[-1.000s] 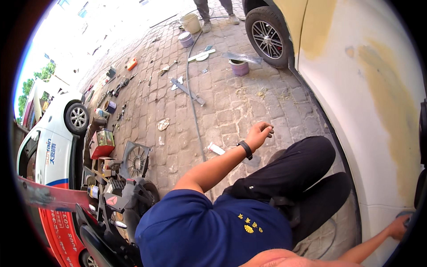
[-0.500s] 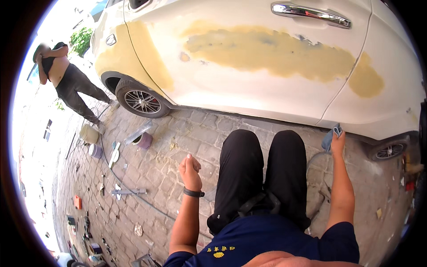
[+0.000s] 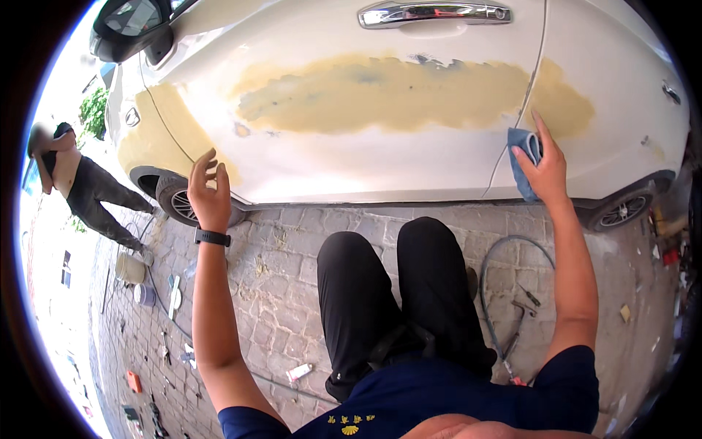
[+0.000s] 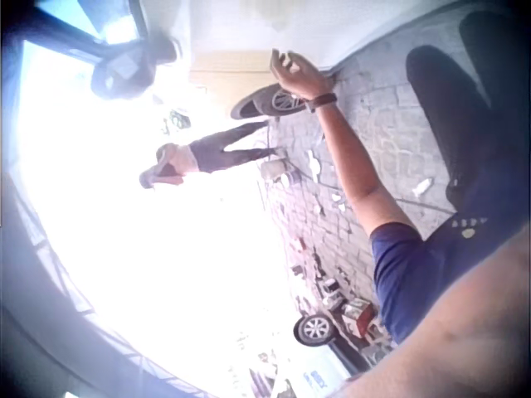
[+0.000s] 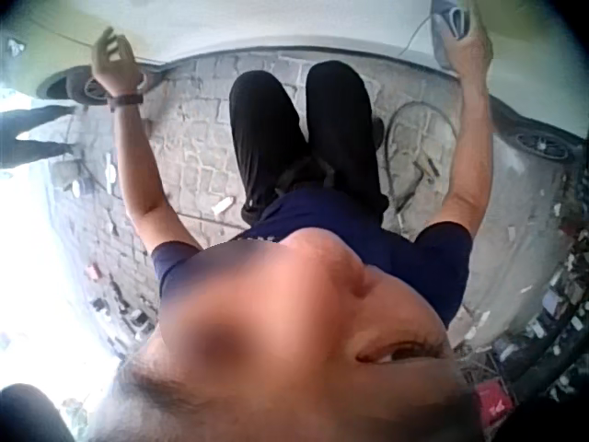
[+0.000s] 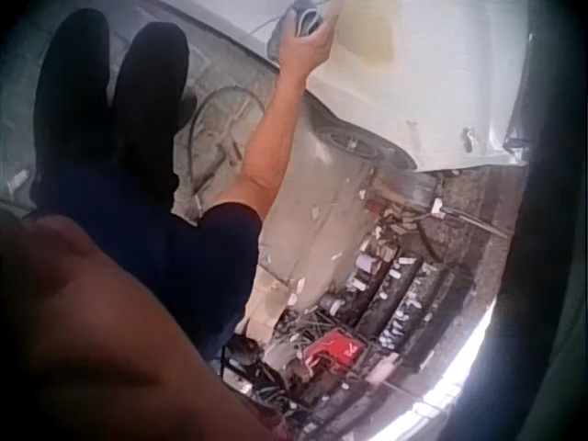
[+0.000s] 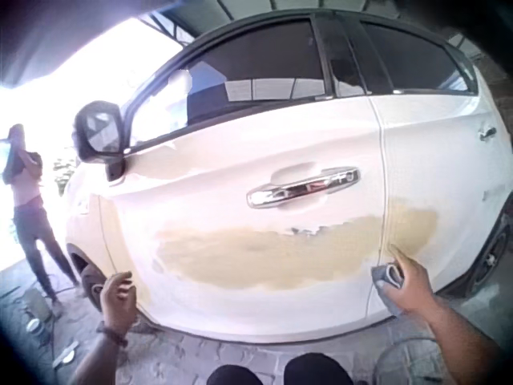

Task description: The person uses a hammer and a metal bar to tap and flatten a dent on the side of a white car. They repeatedly wipe the area with a cloth to inspect the surface and remove debris. The person also uses a screwdriver to probe the panel while working on the dent.

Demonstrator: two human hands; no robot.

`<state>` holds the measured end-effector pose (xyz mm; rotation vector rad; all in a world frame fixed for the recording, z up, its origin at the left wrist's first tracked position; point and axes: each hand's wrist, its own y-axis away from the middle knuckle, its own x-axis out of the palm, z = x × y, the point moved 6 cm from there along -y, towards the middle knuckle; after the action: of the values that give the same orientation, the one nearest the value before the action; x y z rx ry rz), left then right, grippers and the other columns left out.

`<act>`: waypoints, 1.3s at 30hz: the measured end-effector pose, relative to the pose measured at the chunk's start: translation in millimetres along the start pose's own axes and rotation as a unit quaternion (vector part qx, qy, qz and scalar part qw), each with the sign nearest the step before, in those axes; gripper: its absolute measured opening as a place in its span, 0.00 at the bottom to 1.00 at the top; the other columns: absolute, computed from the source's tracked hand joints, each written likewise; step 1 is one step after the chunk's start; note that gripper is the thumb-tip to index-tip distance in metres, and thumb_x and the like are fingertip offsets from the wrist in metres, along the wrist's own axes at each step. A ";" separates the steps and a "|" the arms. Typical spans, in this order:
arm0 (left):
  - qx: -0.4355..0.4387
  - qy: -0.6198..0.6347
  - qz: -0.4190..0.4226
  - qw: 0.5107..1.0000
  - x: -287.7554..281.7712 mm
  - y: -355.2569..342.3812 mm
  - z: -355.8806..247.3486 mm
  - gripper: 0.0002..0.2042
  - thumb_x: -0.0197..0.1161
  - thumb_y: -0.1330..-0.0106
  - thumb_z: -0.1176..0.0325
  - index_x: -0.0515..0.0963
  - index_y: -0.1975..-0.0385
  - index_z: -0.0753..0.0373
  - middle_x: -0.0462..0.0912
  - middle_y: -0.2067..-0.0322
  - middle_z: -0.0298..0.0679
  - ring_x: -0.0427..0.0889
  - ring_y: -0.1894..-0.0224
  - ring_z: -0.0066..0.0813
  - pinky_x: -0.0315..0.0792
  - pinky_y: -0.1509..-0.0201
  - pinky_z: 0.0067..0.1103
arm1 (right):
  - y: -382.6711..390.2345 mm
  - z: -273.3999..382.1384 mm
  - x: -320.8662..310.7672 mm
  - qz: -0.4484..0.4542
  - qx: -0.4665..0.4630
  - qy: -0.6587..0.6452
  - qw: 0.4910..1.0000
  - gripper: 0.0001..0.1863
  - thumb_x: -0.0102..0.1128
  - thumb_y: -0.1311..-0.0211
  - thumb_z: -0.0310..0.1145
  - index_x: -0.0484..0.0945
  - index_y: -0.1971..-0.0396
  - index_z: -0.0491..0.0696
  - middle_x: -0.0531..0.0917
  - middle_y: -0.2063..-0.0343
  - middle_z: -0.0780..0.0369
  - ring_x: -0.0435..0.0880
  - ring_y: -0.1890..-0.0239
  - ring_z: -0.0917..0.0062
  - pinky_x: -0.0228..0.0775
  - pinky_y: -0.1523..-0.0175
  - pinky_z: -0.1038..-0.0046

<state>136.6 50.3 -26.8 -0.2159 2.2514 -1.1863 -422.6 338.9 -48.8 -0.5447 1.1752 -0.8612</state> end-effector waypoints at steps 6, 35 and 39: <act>0.169 -0.117 0.023 0.978 49.8 -92.8 -30.7 0.25 0.62 0.32 0.70 0.74 0.34 0.60 0.74 0.32 0.47 0.74 0.32 0.48 0.70 0.30 0.36 | -92.7 69.1 8.1 0.131 -0.042 0.153 0.979 0.54 0.73 0.47 0.38 0.53 0.21 0.65 0.85 0.57 0.57 0.85 0.55 0.61 0.79 0.54 0.61; -0.569 0.011 0.446 0.691 12.3 499.9 229.5 0.17 0.61 0.32 0.62 0.85 0.55 0.71 0.89 0.63 0.42 0.90 0.65 0.36 0.80 0.64 0.26 | -54.4 -137.9 -151.1 -0.232 0.152 -0.332 0.901 0.26 0.75 0.42 0.35 0.79 0.44 0.46 0.83 0.52 0.63 0.82 0.50 0.75 0.74 0.44 0.71; -0.494 -0.044 0.491 0.717 35.2 471.7 225.5 0.18 0.58 0.32 0.60 0.85 0.57 0.69 0.89 0.64 0.46 0.90 0.65 0.37 0.81 0.62 0.31 | -135.4 -81.5 -133.1 -0.258 0.047 -0.203 0.944 0.29 0.72 0.40 0.42 0.78 0.44 0.41 0.81 0.46 0.48 0.77 0.39 0.54 0.64 0.31 0.54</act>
<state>291.2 156.8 -516.0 0.4833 2.1299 0.6100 -557.6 374.2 103.6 -0.9250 0.6124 -1.1732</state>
